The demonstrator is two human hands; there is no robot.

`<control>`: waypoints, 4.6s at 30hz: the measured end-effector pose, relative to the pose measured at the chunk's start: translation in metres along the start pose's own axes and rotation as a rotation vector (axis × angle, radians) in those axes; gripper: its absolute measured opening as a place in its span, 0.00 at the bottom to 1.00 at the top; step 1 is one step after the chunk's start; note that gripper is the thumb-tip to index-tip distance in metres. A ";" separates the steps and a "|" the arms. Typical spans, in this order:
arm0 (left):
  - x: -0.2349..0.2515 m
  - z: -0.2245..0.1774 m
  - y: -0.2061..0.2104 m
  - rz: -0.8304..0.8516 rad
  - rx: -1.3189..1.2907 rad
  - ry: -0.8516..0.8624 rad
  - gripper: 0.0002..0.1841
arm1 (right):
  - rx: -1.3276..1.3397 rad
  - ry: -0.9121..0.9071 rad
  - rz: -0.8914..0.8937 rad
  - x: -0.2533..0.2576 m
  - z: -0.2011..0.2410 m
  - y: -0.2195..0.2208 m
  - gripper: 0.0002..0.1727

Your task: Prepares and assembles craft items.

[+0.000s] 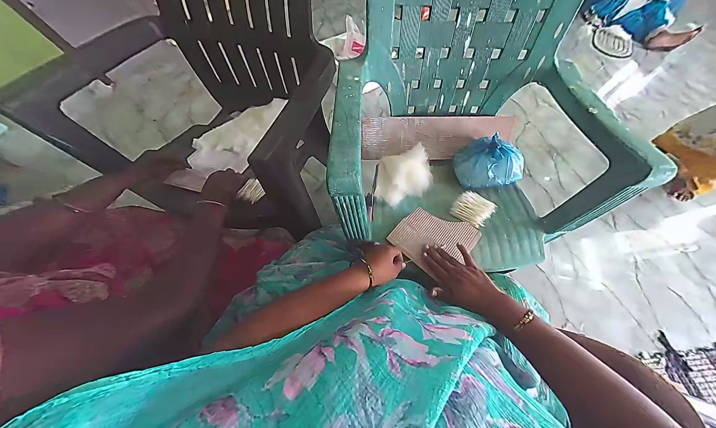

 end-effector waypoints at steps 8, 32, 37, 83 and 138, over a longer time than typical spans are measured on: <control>-0.005 0.006 -0.010 -0.119 -0.132 -0.053 0.18 | 0.137 -0.103 -0.424 -0.032 -0.029 -0.037 0.29; -0.007 -0.007 0.000 -0.034 -0.046 0.026 0.17 | 0.064 -0.219 -0.483 -0.041 -0.003 -0.026 0.28; -0.005 0.004 -0.015 -0.174 -0.059 -0.054 0.18 | 0.049 -0.102 -0.515 -0.002 -0.011 -0.038 0.28; -0.016 -0.017 -0.036 -0.244 0.006 0.201 0.15 | 0.234 0.244 -0.959 -0.065 -0.082 -0.090 0.11; -0.007 0.058 -0.011 -0.372 -0.321 0.373 0.17 | 0.765 0.369 -0.752 0.150 -0.089 -0.118 0.12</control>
Point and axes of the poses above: each hand's wrist, its own x-axis towards the middle knuckle, its own y-axis out of the palm, z = x × y, the point moved 8 cm from there along x, towards the middle knuckle, and after that the axes turned 11 degrees about x, right-handed, at the moved point
